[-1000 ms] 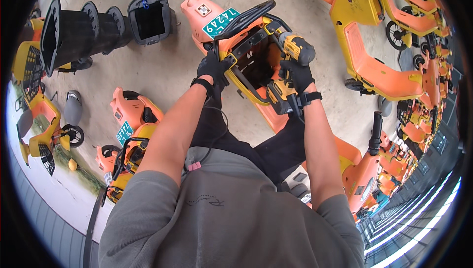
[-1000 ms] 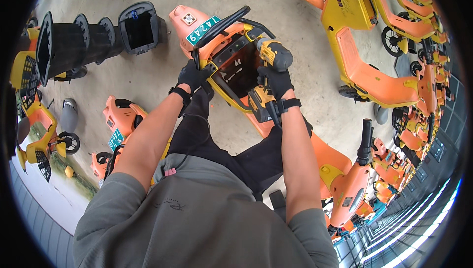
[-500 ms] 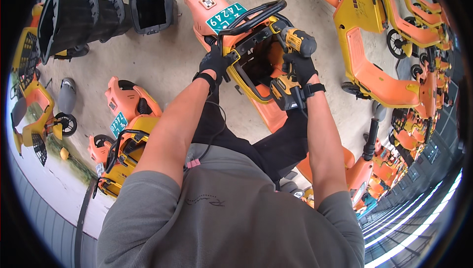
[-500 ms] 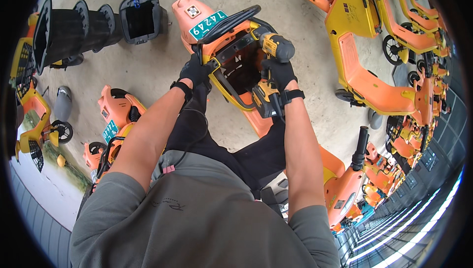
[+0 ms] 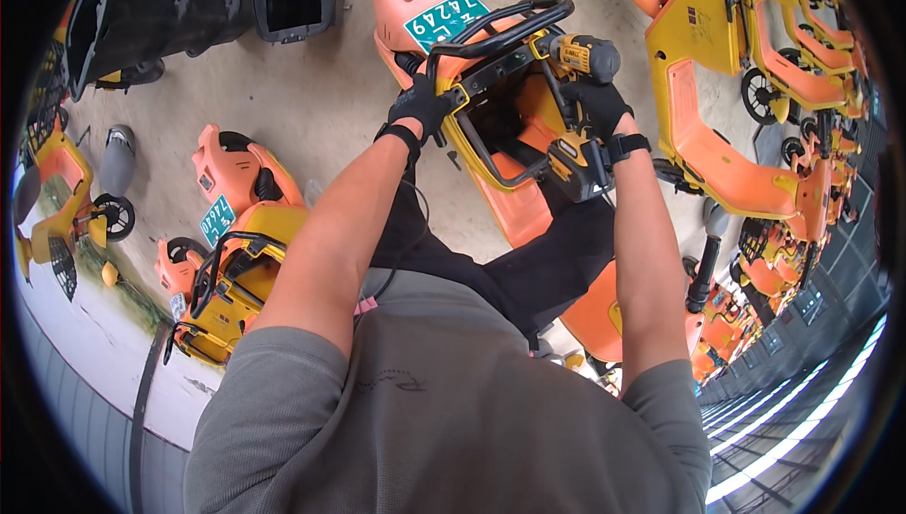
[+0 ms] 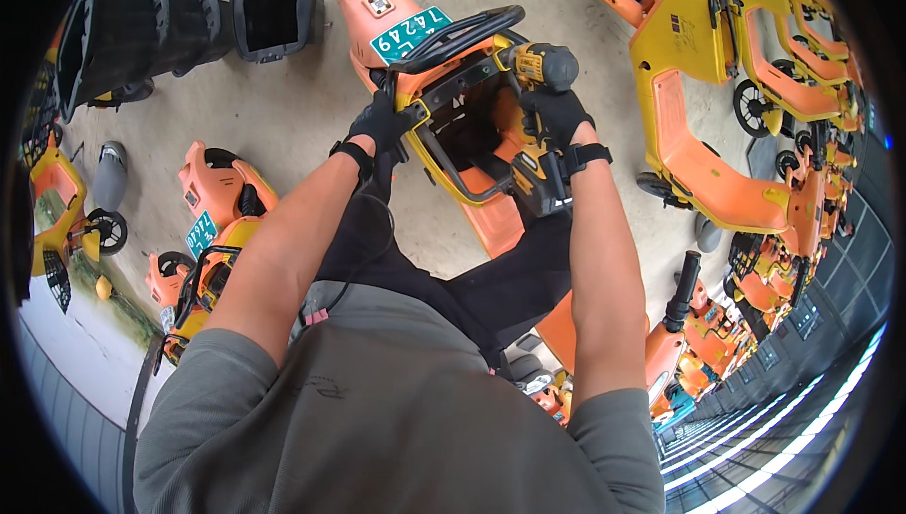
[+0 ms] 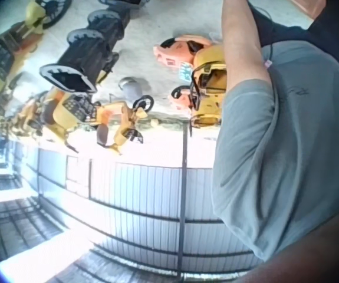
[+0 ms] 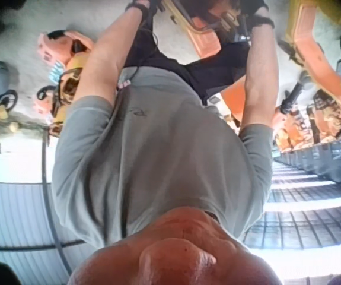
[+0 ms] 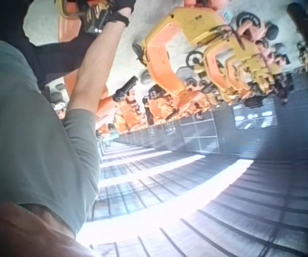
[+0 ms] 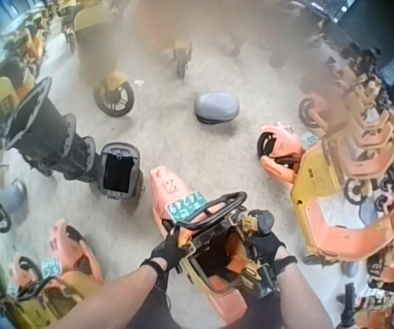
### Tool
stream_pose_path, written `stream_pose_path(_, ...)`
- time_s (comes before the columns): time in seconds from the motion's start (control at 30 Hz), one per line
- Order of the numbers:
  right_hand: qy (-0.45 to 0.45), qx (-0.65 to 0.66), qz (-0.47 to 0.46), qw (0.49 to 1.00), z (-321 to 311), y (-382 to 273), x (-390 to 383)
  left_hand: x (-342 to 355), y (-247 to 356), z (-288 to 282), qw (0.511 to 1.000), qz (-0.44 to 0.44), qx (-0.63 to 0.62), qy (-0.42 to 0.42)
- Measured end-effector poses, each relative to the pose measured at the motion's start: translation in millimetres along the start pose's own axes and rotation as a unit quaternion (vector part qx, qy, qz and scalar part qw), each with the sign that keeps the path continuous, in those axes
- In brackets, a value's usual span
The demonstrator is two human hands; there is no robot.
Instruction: The person uses a power drill to unscrew and remove internal components from the battery compartments of multiple orange scooters, handling several black plastic casings and placing them on the ground.
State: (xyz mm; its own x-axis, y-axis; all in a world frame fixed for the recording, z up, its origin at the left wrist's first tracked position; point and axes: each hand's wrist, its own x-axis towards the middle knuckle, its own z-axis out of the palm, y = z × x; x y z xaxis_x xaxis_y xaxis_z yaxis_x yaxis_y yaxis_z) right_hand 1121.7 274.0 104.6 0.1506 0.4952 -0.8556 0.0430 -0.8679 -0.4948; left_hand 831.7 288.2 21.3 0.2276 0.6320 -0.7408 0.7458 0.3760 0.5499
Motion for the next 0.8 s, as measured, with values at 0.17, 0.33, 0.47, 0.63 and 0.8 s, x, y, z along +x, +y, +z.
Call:
stream_pose_path(0.17, -0.012, -0.127, -0.047, 0.991, -14, -8, 8, 6, -7, 2, 0.998, -0.024, 0.006, -0.052)
stream_pose_path(0.33, -0.033, -0.153, -0.015, 0.988, -22, -26, 8, 9, -8, 4, 0.999, -0.008, 0.011, -0.045)
stream_pose_path(0.47, -0.02, -0.192, -0.014, 0.981, -25, -26, 17, 17, -14, 8, 0.998, 0.008, 0.039, -0.041)
stream_pose_path(0.63, -0.001, -0.234, 0.008, 0.972, -17, -27, 9, 0, 2, -2, 0.999, -0.003, -0.036, -0.027)
stream_pose_path(0.8, -0.012, -0.115, 0.028, 0.993, -2, -31, -1, -3, 8, -8, 0.993, -0.059, -0.093, -0.042)
